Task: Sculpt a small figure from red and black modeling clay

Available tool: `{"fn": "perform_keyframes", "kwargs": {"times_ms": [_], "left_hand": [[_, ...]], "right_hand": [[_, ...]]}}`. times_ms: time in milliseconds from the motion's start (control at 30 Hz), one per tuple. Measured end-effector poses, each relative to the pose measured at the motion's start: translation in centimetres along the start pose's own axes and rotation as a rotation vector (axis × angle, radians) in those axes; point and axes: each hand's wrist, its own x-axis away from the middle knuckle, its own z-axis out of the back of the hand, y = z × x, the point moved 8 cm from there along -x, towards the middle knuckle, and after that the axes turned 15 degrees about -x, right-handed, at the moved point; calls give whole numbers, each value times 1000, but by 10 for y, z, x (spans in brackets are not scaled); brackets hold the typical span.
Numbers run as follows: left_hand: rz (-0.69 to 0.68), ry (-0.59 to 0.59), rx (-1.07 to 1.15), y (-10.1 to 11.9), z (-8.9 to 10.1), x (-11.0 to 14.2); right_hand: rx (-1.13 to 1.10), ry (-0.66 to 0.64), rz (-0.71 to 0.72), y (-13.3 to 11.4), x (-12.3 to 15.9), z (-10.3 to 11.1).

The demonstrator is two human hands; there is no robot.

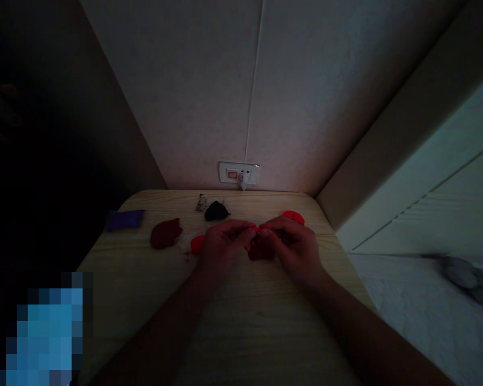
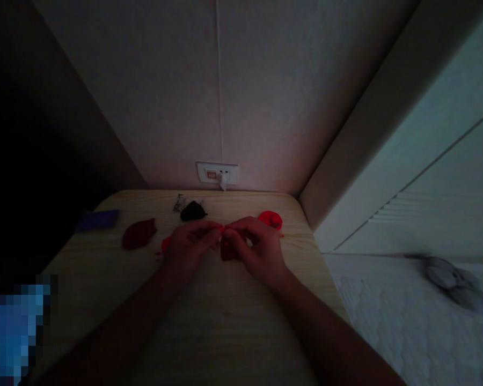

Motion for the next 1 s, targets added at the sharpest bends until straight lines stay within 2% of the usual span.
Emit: {"fn": "perform_keyframes", "kwargs": {"times_ms": [100, 233, 467, 633, 767, 1000], "left_hand": [[13, -3, -11, -1, 0, 0], [1, -22, -11, -3, 1, 0], [16, -34, 9, -8, 0, 0], [8, -34, -24, -6, 0, 1], [4, -26, -43, -3, 0, 2], [14, -4, -12, -2, 1, 1]], "right_hand": [[-44, 21, -42, 3, 0, 1], [31, -9, -28, 1, -1, -1], [-92, 2, -72, 4, -1, -2], [-104, -32, -29, -4, -1, -7], [-120, -22, -63, -1, -1, -6], [53, -46, -68, 3, -1, -3]]}}
